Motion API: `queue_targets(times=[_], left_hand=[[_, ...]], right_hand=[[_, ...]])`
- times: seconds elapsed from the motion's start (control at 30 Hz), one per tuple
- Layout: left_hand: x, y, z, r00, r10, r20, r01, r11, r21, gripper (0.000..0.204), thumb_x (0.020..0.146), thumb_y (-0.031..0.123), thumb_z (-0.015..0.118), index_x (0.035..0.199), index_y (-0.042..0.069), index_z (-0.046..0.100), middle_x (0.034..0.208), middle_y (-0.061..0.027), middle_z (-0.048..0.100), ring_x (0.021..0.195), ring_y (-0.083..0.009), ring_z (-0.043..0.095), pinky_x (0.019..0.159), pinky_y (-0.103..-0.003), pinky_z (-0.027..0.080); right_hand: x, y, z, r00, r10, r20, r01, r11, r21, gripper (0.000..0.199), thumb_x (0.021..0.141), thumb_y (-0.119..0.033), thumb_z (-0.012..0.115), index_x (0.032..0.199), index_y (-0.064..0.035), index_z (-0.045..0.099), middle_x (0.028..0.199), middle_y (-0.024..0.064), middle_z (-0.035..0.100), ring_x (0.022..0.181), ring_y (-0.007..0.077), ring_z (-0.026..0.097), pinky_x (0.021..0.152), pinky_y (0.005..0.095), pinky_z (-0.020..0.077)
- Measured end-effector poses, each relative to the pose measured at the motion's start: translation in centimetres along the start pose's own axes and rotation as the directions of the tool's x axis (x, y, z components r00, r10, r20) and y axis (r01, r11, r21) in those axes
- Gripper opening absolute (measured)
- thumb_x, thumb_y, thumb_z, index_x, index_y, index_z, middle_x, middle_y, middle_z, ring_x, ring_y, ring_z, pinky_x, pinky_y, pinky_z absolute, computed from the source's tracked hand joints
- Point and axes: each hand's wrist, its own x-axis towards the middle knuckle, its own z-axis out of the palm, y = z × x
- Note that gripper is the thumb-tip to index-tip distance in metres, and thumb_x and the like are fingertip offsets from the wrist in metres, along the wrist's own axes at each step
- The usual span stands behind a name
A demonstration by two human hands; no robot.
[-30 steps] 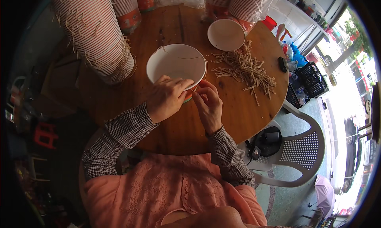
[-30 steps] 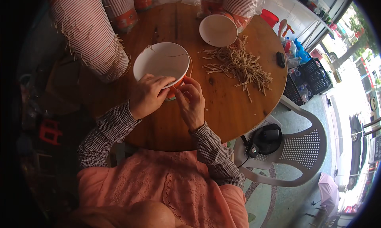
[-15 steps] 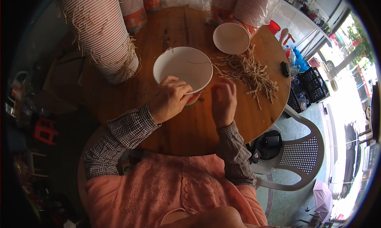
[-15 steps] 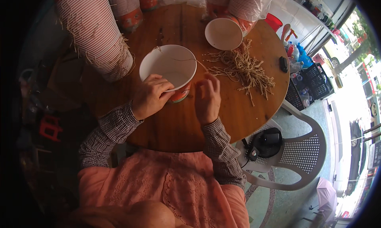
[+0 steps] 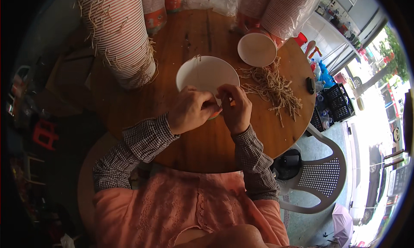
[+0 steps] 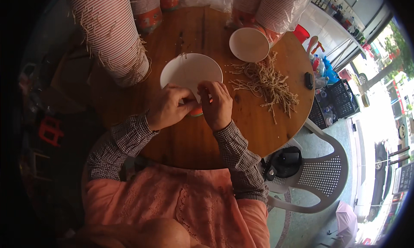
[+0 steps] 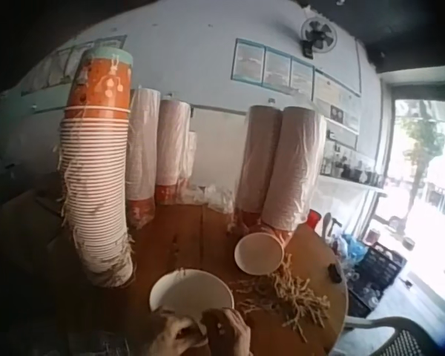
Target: Packing stacks of paper cups into plastic bags and sealing them with rubber bands.
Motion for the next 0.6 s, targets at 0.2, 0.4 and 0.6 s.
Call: queue_targets(times=[0.2, 0.4, 0.6], left_hand=[[0.9, -1.7, 0.2, 0.976, -0.216, 0.007, 0.205, 0.915, -0.347, 0.012, 0.086, 0.012, 0.062, 0.082, 0.000, 0.062, 0.075, -0.0113, 0.065, 0.076, -0.0191, 0.065, 0.072, -0.029, 0.049], [1.4, -2.2, 0.5, 0.971, -0.042, -0.237, -0.033, 0.952, -0.304, 0.009, 0.092, 0.009, 0.057, 0.092, 0.001, 0.059, 0.082, -0.0038, 0.064, 0.079, -0.0112, 0.060, 0.070, -0.026, 0.048], [1.0, -3.6, 1.8, 0.901, -0.279, -0.333, 0.069, 0.849, -0.525, 0.021, 0.089, 0.009, 0.059, 0.108, 0.001, 0.056, 0.084, -0.0065, 0.066, 0.086, -0.0174, 0.063, 0.076, -0.029, 0.050]], right_hand=[[0.6, 0.4, -1.4, 0.936, 0.268, 0.227, -0.338, 0.862, 0.378, 0.013, 0.085, -0.004, 0.061, 0.097, -0.0013, 0.061, 0.081, 0.0076, 0.063, 0.079, 0.0146, 0.063, 0.073, 0.0272, 0.0506], [1.7, -0.3, -0.9, 0.967, 0.006, 0.257, -0.031, 0.995, 0.096, 0.014, 0.081, -0.008, 0.067, 0.093, -0.0022, 0.066, 0.081, 0.0085, 0.065, 0.076, 0.0202, 0.062, 0.072, 0.0305, 0.0511], [2.7, 1.2, 1.6, 0.996, 0.044, 0.077, -0.057, 0.984, 0.170, 0.009, 0.078, -0.005, 0.066, 0.087, -0.0040, 0.068, 0.082, 0.0088, 0.065, 0.077, 0.0220, 0.062, 0.072, 0.0312, 0.0509]])
